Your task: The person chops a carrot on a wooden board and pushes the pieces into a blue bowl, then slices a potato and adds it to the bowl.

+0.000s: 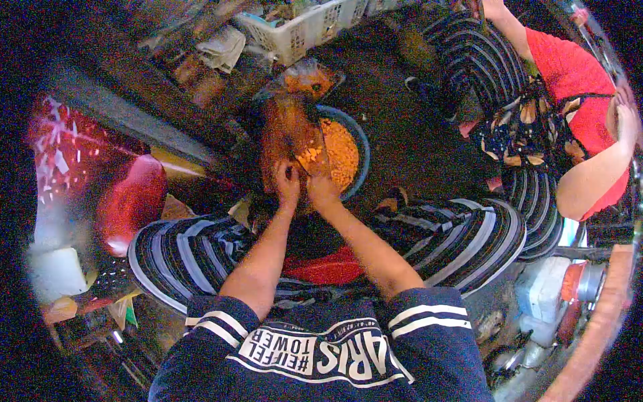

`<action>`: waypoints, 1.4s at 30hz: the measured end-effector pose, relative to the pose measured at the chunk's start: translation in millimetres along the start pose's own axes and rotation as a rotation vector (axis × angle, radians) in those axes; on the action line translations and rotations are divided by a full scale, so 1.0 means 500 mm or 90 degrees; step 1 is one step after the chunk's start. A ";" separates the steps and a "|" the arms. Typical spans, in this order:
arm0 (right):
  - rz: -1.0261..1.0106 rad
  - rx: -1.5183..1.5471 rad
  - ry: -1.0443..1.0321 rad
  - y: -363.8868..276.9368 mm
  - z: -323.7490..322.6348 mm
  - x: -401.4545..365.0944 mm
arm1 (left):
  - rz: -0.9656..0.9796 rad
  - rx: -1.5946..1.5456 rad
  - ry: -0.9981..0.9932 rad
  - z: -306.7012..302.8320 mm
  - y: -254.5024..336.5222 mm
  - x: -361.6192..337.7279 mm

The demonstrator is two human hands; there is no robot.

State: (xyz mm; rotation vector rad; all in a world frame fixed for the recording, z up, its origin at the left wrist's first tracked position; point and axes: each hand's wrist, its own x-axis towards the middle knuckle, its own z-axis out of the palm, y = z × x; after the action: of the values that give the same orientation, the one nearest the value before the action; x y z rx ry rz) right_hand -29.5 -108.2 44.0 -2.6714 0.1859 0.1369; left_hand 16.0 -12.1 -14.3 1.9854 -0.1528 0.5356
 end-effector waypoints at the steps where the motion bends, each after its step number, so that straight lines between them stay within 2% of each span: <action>1: -0.004 0.001 0.004 0.000 0.001 0.009 | 0.003 -0.001 0.005 0.004 -0.006 0.005; 6: 0.006 0.148 0.092 0.019 0.003 0.030 | -0.025 -0.033 -0.032 -0.009 0.012 0.007; 8: 0.029 0.130 0.033 -0.005 -0.042 0.002 | -0.113 -0.175 0.058 0.003 0.027 0.000; 12: 0.038 0.079 -0.063 -0.010 -0.024 -0.005 | -0.124 -0.103 -0.011 -0.008 0.020 0.006; 14: -0.004 0.035 -0.055 -0.006 -0.002 -0.008 | -0.034 -0.038 0.037 0.008 -0.012 -0.002; 16: -0.045 -0.007 -0.037 -0.011 -0.011 -0.013 | -0.042 -0.042 0.021 0.007 -0.025 -0.009; 19: -0.077 0.035 -0.033 0.002 -0.021 0.010 | -0.051 -0.070 -0.001 0.021 -0.042 -0.002; 21: 0.089 0.130 -0.035 0.032 0.009 0.020 | -0.071 -0.086 -0.011 0.015 -0.038 -0.003; 22: 0.091 0.129 -0.039 0.028 -0.005 0.013 | -0.097 -0.114 0.013 0.006 -0.011 0.002; 24: 0.049 0.149 -0.060 0.023 -0.030 0.000 | -0.121 -0.144 0.030 -0.014 0.026 0.008; 25: 0.051 0.150 -0.054 0.025 -0.022 -0.003 | -0.110 -0.070 0.064 -0.024 0.034 0.019; 27: -0.053 0.172 0.049 0.009 -0.016 -0.024 | -0.098 0.005 0.100 -0.038 0.039 0.038; 28: -0.019 0.191 -0.043 0.001 -0.032 -0.039 | -0.069 0.034 0.123 -0.043 0.035 0.047; 29: -0.018 0.194 -0.042 0.002 -0.035 -0.041 | -0.039 0.062 0.145 -0.047 0.032 0.054; 30: 0.015 0.159 -0.098 0.006 -0.035 -0.040 | -0.075 0.005 0.145 -0.046 0.030 0.057; 31: 0.048 0.124 -0.155 0.013 -0.036 -0.038 | -0.072 0.006 0.141 -0.046 0.028 0.055; 35: 0.131 0.134 -0.130 0.072 -0.016 -0.007 | -0.024 0.068 0.041 -0.048 0.006 0.024; 36: 0.123 0.128 -0.089 0.095 -0.008 0.003 | 0.010 0.083 0.014 -0.044 -0.006 0.019; 40: 0.138 0.056 0.020 0.117 -0.049 0.010 | 0.011 0.151 -0.024 -0.048 -0.008 0.021; 42: 0.143 0.025 0.045 0.107 -0.073 0.008 | -0.037 0.110 -0.083 -0.044 0.025 0.026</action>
State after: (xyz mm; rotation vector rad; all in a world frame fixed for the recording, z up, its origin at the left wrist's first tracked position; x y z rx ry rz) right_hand -31.2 -172.7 52.8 -2.6102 0.5068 0.1088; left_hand 16.9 3.1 9.6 2.1871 -0.1335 0.3924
